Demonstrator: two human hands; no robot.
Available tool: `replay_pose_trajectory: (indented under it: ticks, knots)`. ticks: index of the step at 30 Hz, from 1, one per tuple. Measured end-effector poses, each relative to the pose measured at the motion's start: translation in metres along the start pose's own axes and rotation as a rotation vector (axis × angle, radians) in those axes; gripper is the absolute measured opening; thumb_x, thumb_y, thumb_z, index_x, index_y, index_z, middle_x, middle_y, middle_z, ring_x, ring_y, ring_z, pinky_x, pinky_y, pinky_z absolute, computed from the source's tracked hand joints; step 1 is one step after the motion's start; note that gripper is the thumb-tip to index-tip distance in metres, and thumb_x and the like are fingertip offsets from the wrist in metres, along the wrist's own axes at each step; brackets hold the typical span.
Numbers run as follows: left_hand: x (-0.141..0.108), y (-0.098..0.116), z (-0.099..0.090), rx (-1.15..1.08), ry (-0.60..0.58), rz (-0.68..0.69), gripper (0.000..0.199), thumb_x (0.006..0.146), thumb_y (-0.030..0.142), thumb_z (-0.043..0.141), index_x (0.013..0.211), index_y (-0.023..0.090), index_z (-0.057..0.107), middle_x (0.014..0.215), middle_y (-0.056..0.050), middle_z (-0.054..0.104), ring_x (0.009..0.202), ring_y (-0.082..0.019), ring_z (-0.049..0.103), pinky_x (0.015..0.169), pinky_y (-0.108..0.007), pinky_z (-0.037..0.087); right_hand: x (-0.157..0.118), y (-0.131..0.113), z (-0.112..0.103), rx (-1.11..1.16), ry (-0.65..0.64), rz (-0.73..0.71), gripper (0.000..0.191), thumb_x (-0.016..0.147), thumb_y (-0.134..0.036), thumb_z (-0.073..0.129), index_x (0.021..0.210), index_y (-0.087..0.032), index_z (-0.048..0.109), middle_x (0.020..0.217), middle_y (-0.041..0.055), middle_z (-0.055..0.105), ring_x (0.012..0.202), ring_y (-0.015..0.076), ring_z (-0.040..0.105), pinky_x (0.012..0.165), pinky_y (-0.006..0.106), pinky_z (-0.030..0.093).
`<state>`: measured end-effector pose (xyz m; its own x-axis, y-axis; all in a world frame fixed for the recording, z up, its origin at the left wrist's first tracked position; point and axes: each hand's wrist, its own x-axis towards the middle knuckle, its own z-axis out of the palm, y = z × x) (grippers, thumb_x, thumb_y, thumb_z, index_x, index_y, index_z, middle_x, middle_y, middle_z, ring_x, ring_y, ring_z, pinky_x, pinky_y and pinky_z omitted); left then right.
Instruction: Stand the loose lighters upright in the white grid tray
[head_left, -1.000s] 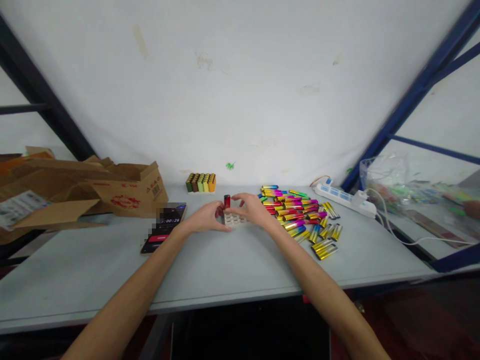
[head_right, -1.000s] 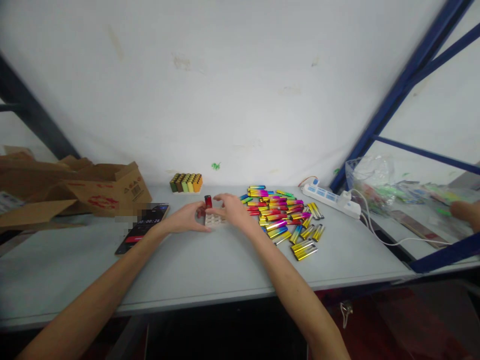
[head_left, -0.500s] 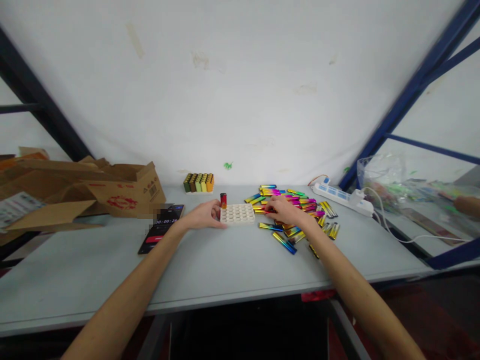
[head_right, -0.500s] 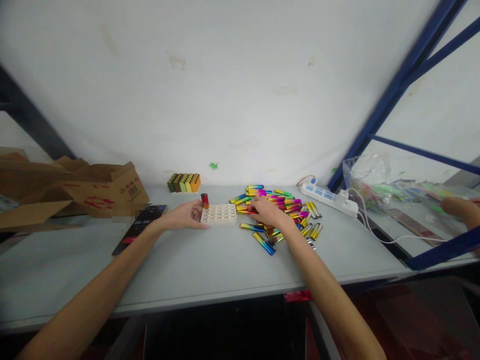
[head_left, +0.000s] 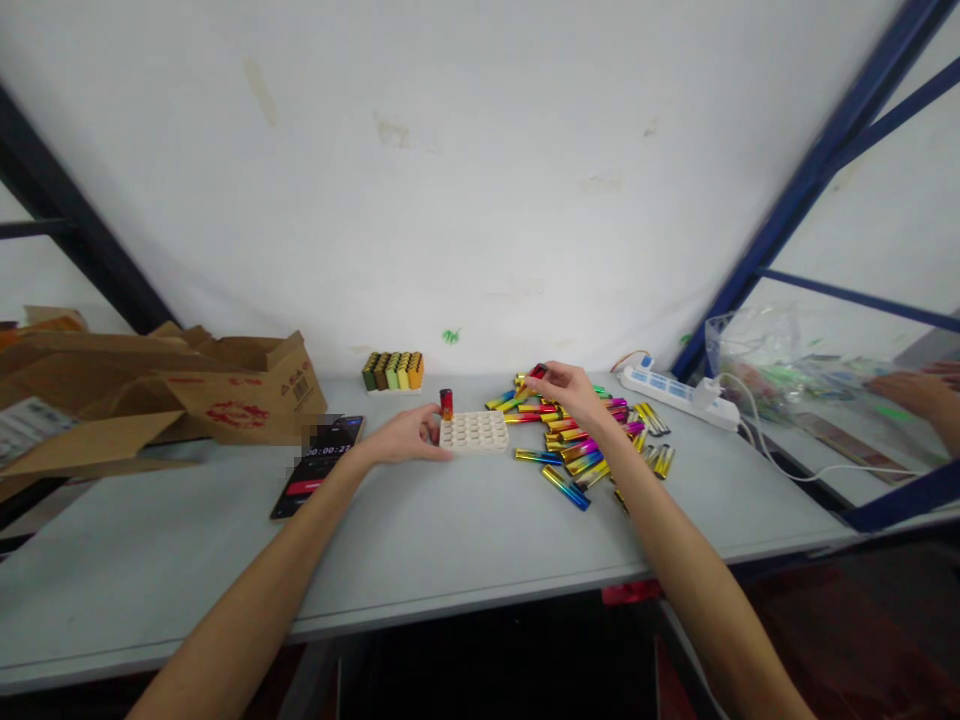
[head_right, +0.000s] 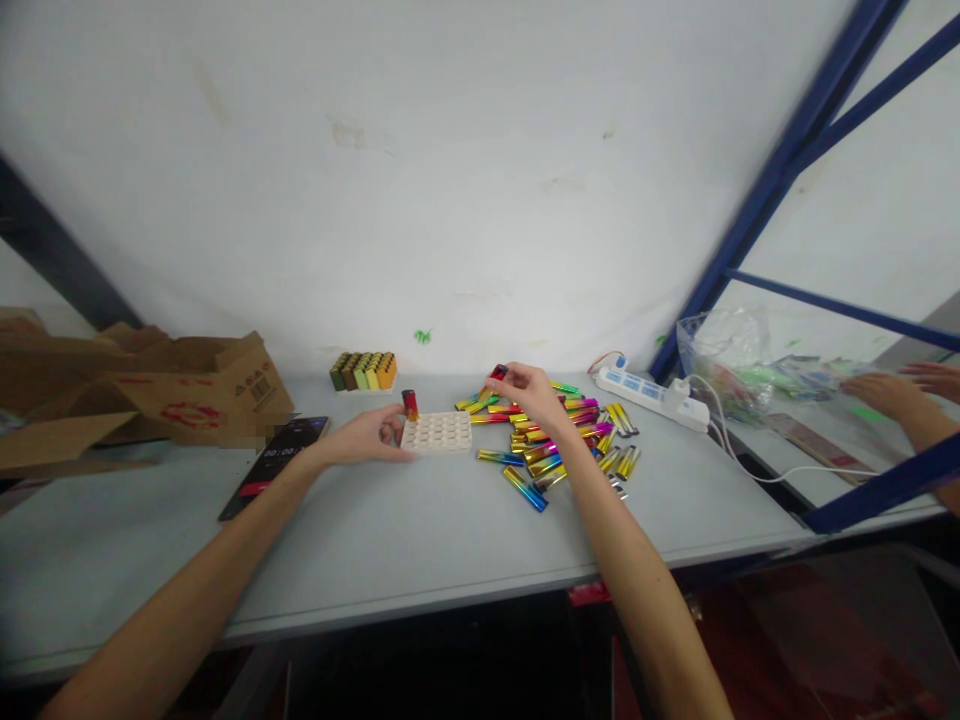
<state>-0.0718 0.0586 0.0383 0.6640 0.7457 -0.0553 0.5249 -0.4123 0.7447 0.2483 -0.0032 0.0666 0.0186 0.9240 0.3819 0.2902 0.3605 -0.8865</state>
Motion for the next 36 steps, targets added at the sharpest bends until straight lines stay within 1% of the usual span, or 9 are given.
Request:
replay_pose_trajectory:
  ticks: [3,6,9,14,18,21,26,32,36]
  knots:
    - [0.0,0.001,0.001,-0.004,0.01,0.0,0.056,0.059,0.052,0.086,0.095,0.021,0.056,0.079,0.003,0.064,0.07,-0.017,0.059,0.06,-0.028,0.043,0.004,-0.01,0.017,0.257,-0.014,0.043,0.036,0.08,-0.053,0.08,0.085,-0.019,0.069,0.08,0.0007,0.068,0.077,0.0162,0.064,0.074,0.028,0.051]
    - [0.0,0.0,0.001,-0.02,0.016,-0.01,0.062,0.058,0.051,0.087,0.103,0.02,0.058,0.08,0.003,0.063,0.07,-0.017,0.06,0.06,-0.028,0.044,0.002,-0.018,0.034,0.469,-0.16,0.099,0.036,0.082,-0.051,0.079,0.095,-0.021,0.067,0.098,0.0057,0.074,0.09,0.02,0.07,0.086,0.036,0.055]
    - [0.001,-0.002,0.002,-0.025,0.019,-0.016,0.066,0.058,0.05,0.087,0.108,0.018,0.06,0.081,0.003,0.063,0.07,-0.017,0.059,0.06,-0.028,0.044,-0.004,-0.017,0.049,0.532,-0.251,0.118,0.036,0.085,-0.052,0.077,0.097,-0.021,0.062,0.093,0.0047,0.074,0.08,0.018,0.071,0.079,0.035,0.057]
    - [0.001,-0.004,0.003,-0.053,0.03,0.002,0.063,0.058,0.049,0.089,0.105,0.017,0.062,0.079,0.002,0.064,0.067,-0.017,0.06,0.058,-0.028,0.045,-0.009,-0.007,0.065,0.537,-0.196,0.058,0.04,0.087,-0.056,0.073,0.11,-0.025,0.059,0.075,-0.0046,0.06,0.062,0.0119,0.06,0.06,0.025,0.05]
    - [0.001,-0.003,0.005,-0.077,0.041,-0.012,0.064,0.057,0.049,0.089,0.105,0.017,0.062,0.077,0.002,0.067,0.066,-0.018,0.063,0.057,-0.028,0.045,-0.011,-0.007,0.072,0.554,-0.124,0.12,0.041,0.087,-0.062,0.069,0.1,-0.026,0.055,0.064,-0.0096,0.043,0.046,0.0066,0.032,0.043,0.018,0.029]
    - [0.002,-0.004,0.008,-0.024,0.076,-0.018,0.062,0.056,0.051,0.089,0.101,0.018,0.063,0.075,0.001,0.069,0.067,-0.02,0.065,0.057,-0.028,0.046,-0.012,-0.007,0.076,0.481,-0.036,0.176,0.05,0.087,-0.071,0.061,0.08,-0.022,0.053,0.057,-0.0095,0.029,0.044,0.0066,0.02,0.041,0.02,0.015]
    - [0.005,-0.008,0.012,0.062,0.135,-0.013,0.059,0.054,0.053,0.09,0.094,0.019,0.063,0.075,0.0,0.073,0.07,-0.022,0.068,0.058,-0.028,0.044,-0.012,-0.003,0.082,0.465,-0.029,0.254,0.06,0.088,-0.072,0.049,0.056,-0.022,0.039,0.05,-0.0074,0.025,0.043,0.0073,0.017,0.043,0.025,0.011]
    - [0.006,-0.011,0.014,0.051,0.138,-0.01,0.06,0.055,0.051,0.09,0.097,0.02,0.062,0.074,0.001,0.073,0.069,-0.021,0.067,0.057,-0.027,0.043,-0.013,0.003,0.088,0.4,0.099,0.297,0.049,0.089,-0.055,0.044,0.053,-0.023,0.034,0.047,-0.0058,0.028,0.042,0.0086,0.018,0.042,0.026,0.011]
    - [0.007,-0.013,0.016,-0.007,0.12,-0.003,0.062,0.054,0.053,0.09,0.097,0.02,0.06,0.075,0.002,0.072,0.068,-0.02,0.067,0.057,-0.026,0.043,-0.013,0.004,0.088,0.401,0.073,0.292,0.054,0.089,-0.064,0.047,0.056,-0.023,0.038,0.051,-0.0061,0.027,0.044,0.0087,0.019,0.043,0.026,0.01]
